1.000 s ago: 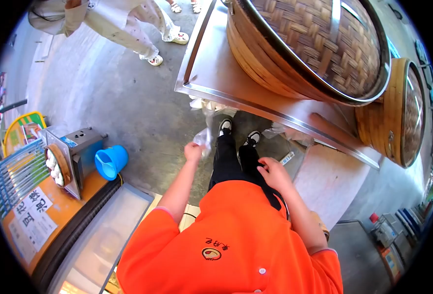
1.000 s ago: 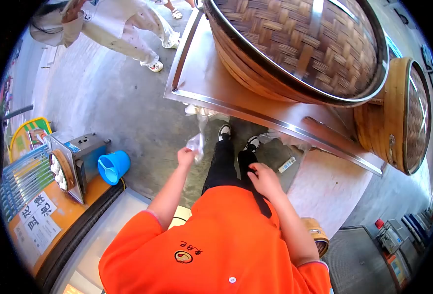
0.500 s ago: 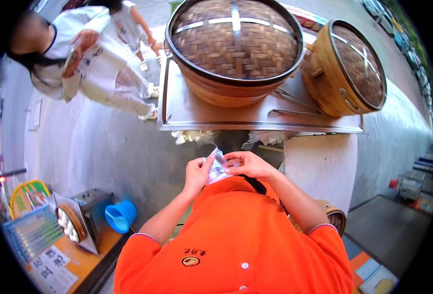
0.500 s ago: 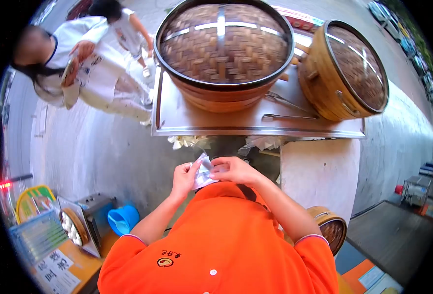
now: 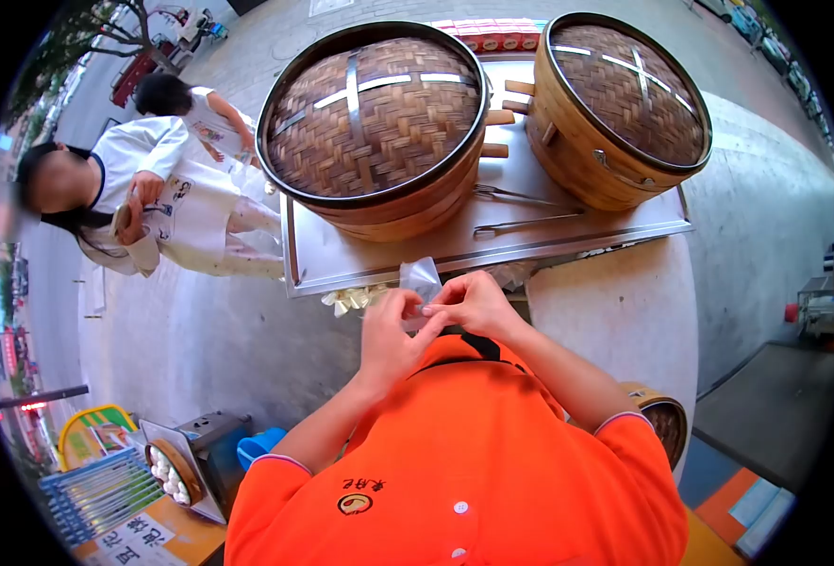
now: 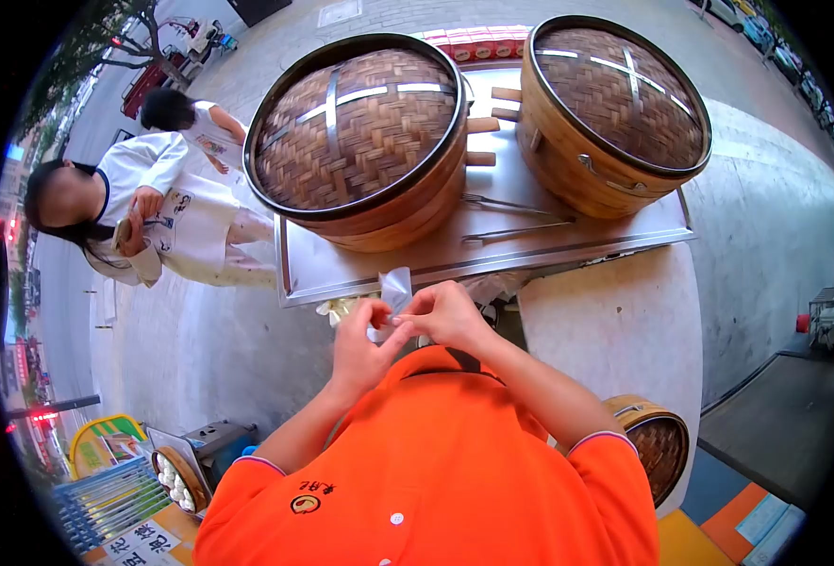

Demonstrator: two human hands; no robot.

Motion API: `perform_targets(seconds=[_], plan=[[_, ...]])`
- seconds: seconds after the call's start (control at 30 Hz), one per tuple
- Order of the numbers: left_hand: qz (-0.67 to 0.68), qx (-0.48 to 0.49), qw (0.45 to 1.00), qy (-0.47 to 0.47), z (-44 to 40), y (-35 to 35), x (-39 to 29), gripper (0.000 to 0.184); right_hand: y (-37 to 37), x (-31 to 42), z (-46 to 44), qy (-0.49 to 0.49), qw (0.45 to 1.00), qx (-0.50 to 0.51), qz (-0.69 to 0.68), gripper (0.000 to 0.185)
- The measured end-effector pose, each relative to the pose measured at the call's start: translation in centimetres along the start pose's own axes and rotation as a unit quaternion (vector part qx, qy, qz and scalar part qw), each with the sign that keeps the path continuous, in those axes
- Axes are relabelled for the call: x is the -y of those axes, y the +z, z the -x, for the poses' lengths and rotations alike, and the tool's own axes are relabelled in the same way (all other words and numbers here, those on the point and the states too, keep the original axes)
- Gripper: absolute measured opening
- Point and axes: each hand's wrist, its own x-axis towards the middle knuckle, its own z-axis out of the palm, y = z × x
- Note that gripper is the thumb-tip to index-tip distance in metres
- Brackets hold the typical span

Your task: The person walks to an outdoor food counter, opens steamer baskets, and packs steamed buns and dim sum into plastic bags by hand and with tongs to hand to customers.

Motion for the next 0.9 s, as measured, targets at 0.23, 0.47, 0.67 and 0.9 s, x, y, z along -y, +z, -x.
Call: perform_targets(seconds=[0.23,0.47,0.67,0.9], plan=[[0.135,0.102,0.978,-0.123,-3.3,3.5,-2.1,0.036,-5.1,-0.3,2.5,-0.065,0.992,-0.090,0.064,0.018],[0.275,0.331,0.869,-0.246,-6.6,5.2,-2.6,0.030,-6.4,0.9,4.8,-0.102,0.989,-0.072,0.075,0.043],[0.185,0.242,0.937,-0.172,-8.4,5.7,4.6,0.026,-11.7,-0.7,6.6,-0.062,0.954,-0.216,0.201,0.057],[0.321,0.479,0.785,-0.225,-9.8,9.1,-3.1,0.014,-9.0,0.8,7.8,-0.175,0.920,-0.178,0.301,0.059]])
